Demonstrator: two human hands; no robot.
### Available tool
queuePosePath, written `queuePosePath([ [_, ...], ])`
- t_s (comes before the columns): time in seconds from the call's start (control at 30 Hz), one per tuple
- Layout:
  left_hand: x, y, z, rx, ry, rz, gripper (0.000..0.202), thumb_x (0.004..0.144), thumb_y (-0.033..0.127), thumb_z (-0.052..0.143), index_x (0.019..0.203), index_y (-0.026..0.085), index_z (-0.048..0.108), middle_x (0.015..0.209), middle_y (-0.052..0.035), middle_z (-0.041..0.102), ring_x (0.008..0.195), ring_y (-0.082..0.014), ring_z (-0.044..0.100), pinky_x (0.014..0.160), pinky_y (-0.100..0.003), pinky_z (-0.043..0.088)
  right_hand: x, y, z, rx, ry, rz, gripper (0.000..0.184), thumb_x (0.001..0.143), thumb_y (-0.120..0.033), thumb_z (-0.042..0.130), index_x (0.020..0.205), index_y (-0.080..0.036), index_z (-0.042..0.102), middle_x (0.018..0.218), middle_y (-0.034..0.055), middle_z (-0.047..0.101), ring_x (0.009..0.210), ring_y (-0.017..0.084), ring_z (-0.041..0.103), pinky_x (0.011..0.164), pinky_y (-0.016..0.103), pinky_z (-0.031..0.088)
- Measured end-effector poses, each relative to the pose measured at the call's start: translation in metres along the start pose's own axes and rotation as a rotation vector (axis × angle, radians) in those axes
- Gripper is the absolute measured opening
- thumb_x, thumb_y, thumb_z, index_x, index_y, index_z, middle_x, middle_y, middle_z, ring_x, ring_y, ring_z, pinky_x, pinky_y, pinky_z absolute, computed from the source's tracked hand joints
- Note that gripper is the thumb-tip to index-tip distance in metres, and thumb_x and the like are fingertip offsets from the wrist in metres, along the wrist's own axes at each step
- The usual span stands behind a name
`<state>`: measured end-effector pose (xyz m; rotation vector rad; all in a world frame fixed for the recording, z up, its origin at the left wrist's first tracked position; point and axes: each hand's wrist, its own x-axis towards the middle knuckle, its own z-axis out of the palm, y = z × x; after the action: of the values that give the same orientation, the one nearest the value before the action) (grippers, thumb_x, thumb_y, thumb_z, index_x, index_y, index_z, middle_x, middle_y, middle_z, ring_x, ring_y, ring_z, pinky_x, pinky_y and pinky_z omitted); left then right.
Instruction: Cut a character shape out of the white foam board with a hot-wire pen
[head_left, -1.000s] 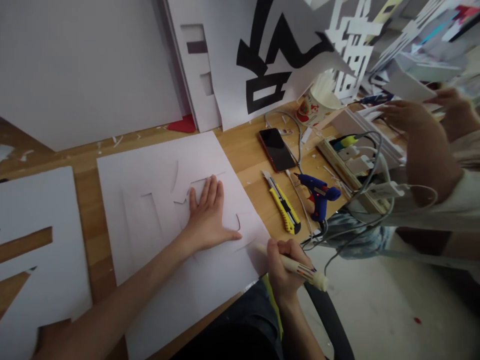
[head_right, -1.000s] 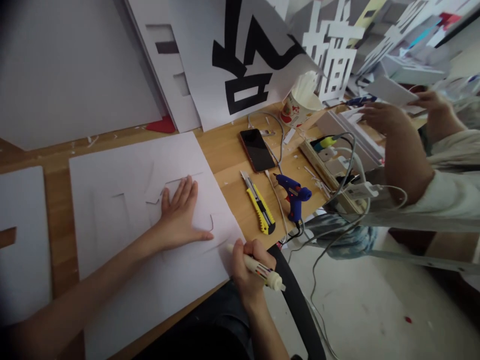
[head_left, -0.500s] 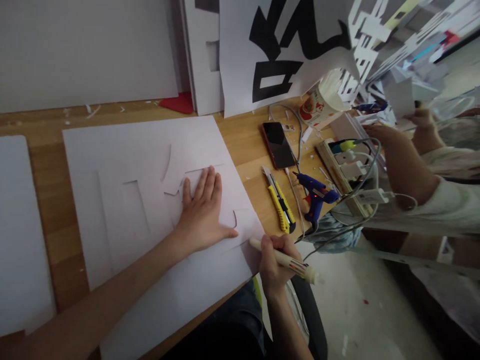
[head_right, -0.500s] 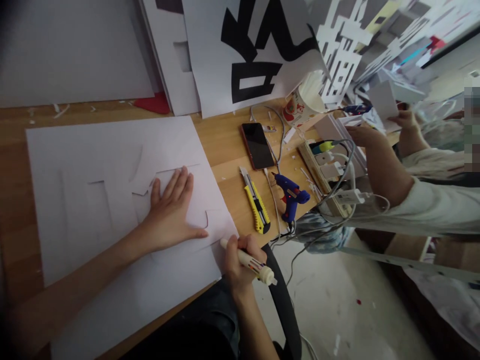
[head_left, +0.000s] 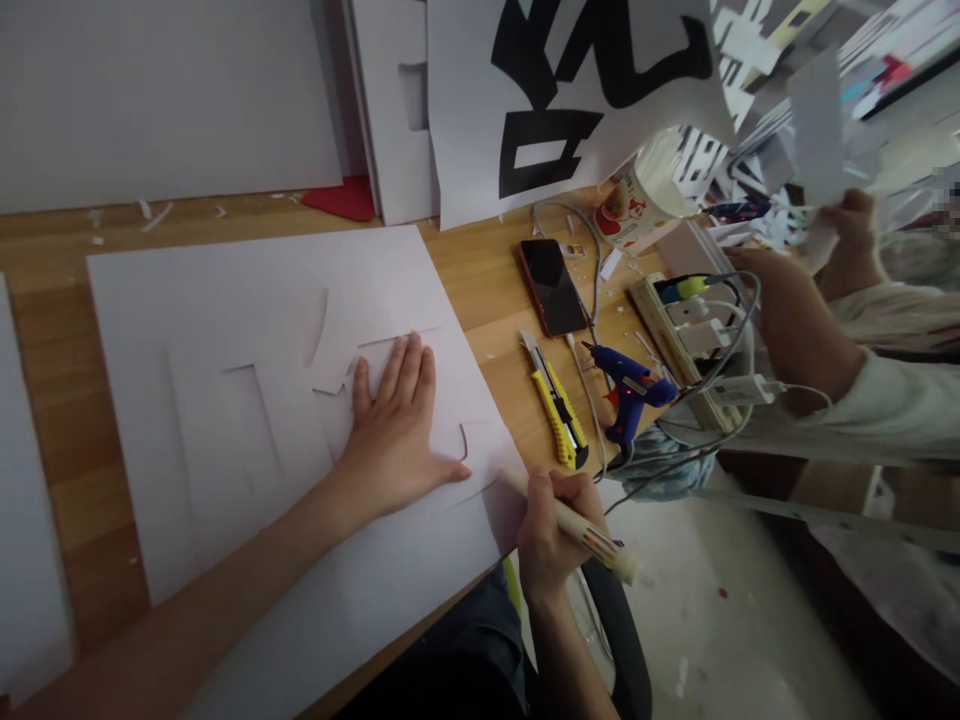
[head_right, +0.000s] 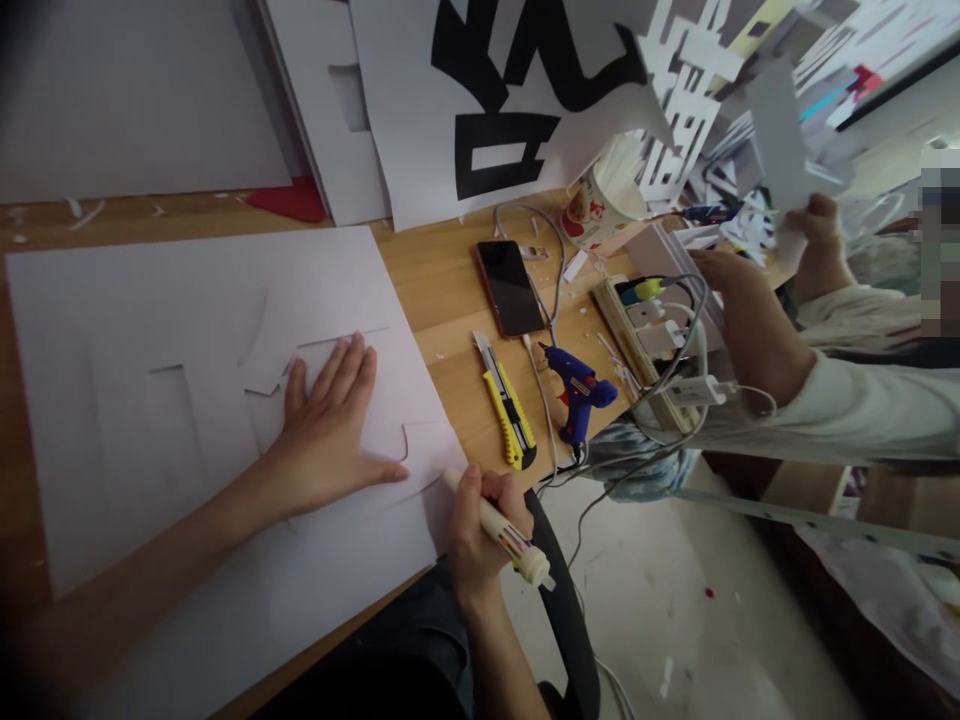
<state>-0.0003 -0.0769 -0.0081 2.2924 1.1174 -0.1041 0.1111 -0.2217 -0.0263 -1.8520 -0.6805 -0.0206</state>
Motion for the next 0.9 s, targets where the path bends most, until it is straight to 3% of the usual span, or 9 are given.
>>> queuePosePath([
  [0.27, 0.0008, -0.0046, 0.0085, -0.008, 0.087, 0.042, 0.129, 0.061, 0.069, 0.070, 0.156, 0.007, 0.008, 0.164, -0.0189, -0.002, 0.152, -0.0364, 0.000, 0.119, -0.061, -0.007, 0.0027, -0.0038, 0.0032, -0.087, 0.025, 0.018, 0.035, 0.085, -0.029, 0.063, 0.059, -0.023, 0.041, 0.049, -0.0078, 0.042, 0.045, 0.008, 0.038, 0.045, 0.024, 0.033],
  [0.9, 0.0006, -0.0015, 0.0023, -0.005, 0.028, 0.010, 0.129, 0.062, 0.067, 0.072, 0.156, 0.006, 0.008, 0.163, -0.0162, -0.007, 0.152, -0.0337, -0.005, 0.120, -0.058, -0.008, -0.0024, -0.0068, 0.0028, -0.135, -0.018, -0.102, 0.035, 0.083, -0.020, 0.063, 0.057, -0.023, 0.039, 0.048, -0.0085, 0.039, 0.042, 0.007, 0.033, 0.042, 0.023, 0.029],
])
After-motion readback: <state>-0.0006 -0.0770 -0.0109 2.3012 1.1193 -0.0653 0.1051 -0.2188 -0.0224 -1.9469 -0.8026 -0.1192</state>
